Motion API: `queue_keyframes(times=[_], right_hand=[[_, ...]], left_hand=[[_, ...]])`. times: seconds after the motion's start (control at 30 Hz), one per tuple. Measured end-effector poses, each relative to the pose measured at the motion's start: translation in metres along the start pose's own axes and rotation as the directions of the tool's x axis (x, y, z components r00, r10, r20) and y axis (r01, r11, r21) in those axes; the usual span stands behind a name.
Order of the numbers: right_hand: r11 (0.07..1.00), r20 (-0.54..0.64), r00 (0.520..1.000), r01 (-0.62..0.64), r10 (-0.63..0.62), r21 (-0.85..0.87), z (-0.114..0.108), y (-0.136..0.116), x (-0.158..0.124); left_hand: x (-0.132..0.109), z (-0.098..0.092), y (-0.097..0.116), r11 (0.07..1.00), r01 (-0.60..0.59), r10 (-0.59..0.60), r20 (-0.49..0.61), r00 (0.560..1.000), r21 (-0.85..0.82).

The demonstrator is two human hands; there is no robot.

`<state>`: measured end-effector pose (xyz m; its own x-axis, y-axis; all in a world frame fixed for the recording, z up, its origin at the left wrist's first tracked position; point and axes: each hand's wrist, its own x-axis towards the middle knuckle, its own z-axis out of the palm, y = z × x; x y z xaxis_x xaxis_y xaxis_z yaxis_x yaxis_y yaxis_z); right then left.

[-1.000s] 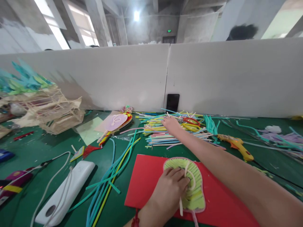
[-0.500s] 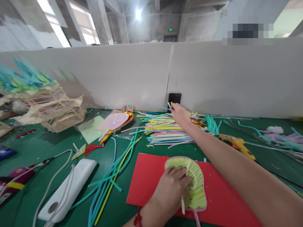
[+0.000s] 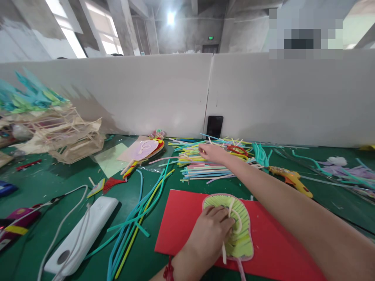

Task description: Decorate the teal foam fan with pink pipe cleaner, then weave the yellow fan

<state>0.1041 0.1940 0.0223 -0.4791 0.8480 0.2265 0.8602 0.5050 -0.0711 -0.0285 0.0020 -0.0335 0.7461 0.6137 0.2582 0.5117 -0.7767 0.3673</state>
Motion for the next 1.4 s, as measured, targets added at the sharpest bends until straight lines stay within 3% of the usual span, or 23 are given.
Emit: queue_keyframes(times=[0.27, 0.43, 0.6, 0.83, 1.0, 1.07, 1.1, 1.17, 1.23, 1.33, 1.4], right_hand=[[0.993, 0.045, 0.999, -0.001, 0.006, -0.121, 0.016, 0.005, -0.002], [0.983, 0.077, 0.997, 0.04, -0.026, -0.179, 0.014, 0.01, 0.001], [0.974, 0.063, 0.996, 0.073, -0.061, -0.215, 0.008, -0.003, 0.005], [0.984, -0.181, 0.981, -0.102, 0.074, -0.147, -0.005, -0.032, 0.022], [0.983, -0.387, 0.906, -0.185, 0.174, 0.01, -0.04, -0.048, 0.043], [0.984, -0.453, 0.873, -0.158, 0.181, 0.087, -0.062, -0.053, 0.052], [0.966, -0.53, 0.822, -0.086, 0.208, 0.245, -0.074, -0.055, 0.055], [0.854, -0.64, 0.733, 0.163, 0.231, 0.494, -0.099, -0.059, 0.057], [0.659, -0.668, 0.701, 0.383, 0.25, 0.648, -0.121, -0.065, 0.048], [0.388, -0.59, 0.729, 0.461, 0.348, 0.798, -0.139, -0.075, 0.014], [0.244, -0.501, 0.765, 0.438, 0.405, 0.865, -0.135, -0.079, -0.019]], left_hand=[[-0.001, 0.0, 0.0, 1.0, 0.002, -0.002, 0.002, 1.0, -0.026], [-0.001, 0.001, 0.0, 1.0, -0.005, 0.005, -0.004, 1.0, -0.009], [0.001, 0.002, -0.001, 0.999, -0.021, 0.02, 0.004, 1.0, 0.04], [-0.001, 0.003, -0.002, 0.999, -0.024, 0.025, -0.007, 1.0, 0.043], [-0.001, 0.002, -0.003, 0.999, -0.024, 0.024, 0.01, 1.0, 0.025], [-0.001, 0.0, -0.002, 0.999, -0.021, 0.021, 0.019, 1.0, 0.03], [-0.001, 0.0, -0.002, 0.999, -0.02, 0.019, 0.022, 1.0, 0.033], [-0.001, -0.002, -0.002, 0.999, -0.019, 0.018, 0.025, 1.0, 0.034], [0.0, -0.003, -0.001, 1.0, -0.02, 0.019, 0.027, 0.999, 0.022], [0.0, -0.003, -0.001, 1.0, -0.005, 0.006, 0.022, 1.0, -0.022], [0.0, -0.003, -0.001, 0.999, 0.011, -0.01, 0.015, 1.0, -0.047]])
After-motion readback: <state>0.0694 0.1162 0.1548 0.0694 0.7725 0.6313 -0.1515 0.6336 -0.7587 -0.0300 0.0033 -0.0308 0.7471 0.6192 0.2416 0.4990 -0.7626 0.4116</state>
